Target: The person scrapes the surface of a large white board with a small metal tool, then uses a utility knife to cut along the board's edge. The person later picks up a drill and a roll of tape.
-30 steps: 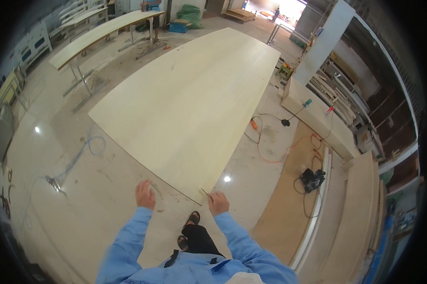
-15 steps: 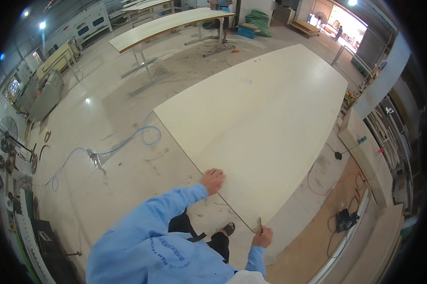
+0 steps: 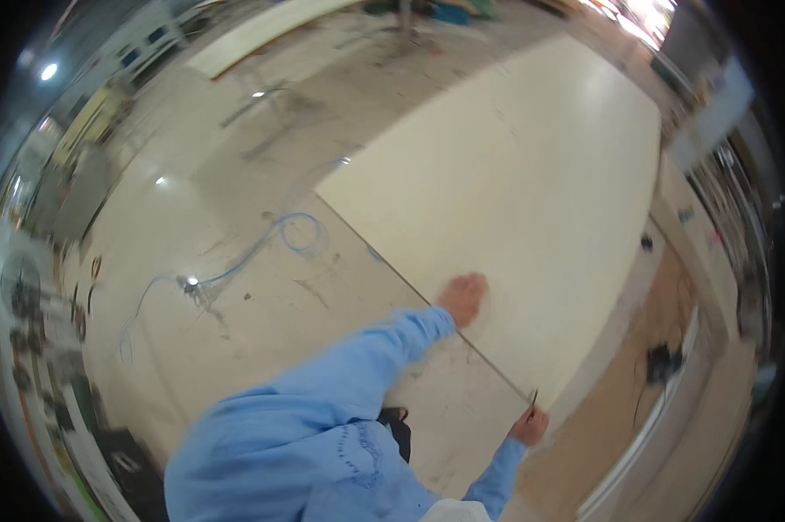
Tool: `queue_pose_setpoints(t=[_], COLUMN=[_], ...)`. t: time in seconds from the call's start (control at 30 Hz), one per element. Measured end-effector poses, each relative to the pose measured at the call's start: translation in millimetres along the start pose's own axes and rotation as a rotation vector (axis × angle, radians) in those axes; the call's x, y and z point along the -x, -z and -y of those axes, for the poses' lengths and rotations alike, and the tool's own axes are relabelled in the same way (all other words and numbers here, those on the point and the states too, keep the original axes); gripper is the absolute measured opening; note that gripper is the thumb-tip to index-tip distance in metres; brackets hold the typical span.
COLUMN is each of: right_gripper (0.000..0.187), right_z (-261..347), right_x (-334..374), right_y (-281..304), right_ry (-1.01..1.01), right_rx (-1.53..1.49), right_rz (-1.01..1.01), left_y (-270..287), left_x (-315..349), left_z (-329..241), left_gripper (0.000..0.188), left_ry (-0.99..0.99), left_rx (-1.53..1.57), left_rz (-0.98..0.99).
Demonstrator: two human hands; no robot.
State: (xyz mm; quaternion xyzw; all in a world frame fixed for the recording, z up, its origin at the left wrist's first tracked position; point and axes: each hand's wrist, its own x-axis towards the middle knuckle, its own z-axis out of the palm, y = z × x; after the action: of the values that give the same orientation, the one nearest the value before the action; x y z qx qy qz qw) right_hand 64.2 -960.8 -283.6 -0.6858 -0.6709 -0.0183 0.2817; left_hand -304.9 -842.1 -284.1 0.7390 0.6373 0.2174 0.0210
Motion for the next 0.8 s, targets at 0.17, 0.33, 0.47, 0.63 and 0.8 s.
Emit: queue_pose_setpoints(t=[0.17, 0.33, 0.47, 0.63, 0.8], right_gripper=[0.007, 0.011, 0.019, 0.010, 0.013], right_z=[-13.7, -17.0, -13.7, 32.1, 47.5], right_x=[2.2, 2.1, -13.4, -17.1, -18.2], right_y=[-11.1, -3.6, 4.4, 0.8, 3.1], right_ry=[-0.320, -0.173, -0.266, -0.266, -0.046], right_rx=[0.049, 0.006, -0.045, 0.066, -0.102], right_rz=[-0.246, -0.169, -0.239, -0.226, -0.156], left_y=[-14.9, -4.6, 8.8, 12.8, 10.2], left_x=[-14.3, -21.6, -23.7, -22.7, -21.9], left_z=[6.5, 3.5, -4.3, -8.0, -3.9], left_gripper=[0.055, 0.048, 0.046, 0.046, 0.046], left_ry=[0.033, -0.106, -0.080, -0.093, -0.110], left_rx=[0.034, -0.093, -0.113, -0.108, -0.128], left_rz=[0.066, -0.072, -0.022, -0.031, -0.021])
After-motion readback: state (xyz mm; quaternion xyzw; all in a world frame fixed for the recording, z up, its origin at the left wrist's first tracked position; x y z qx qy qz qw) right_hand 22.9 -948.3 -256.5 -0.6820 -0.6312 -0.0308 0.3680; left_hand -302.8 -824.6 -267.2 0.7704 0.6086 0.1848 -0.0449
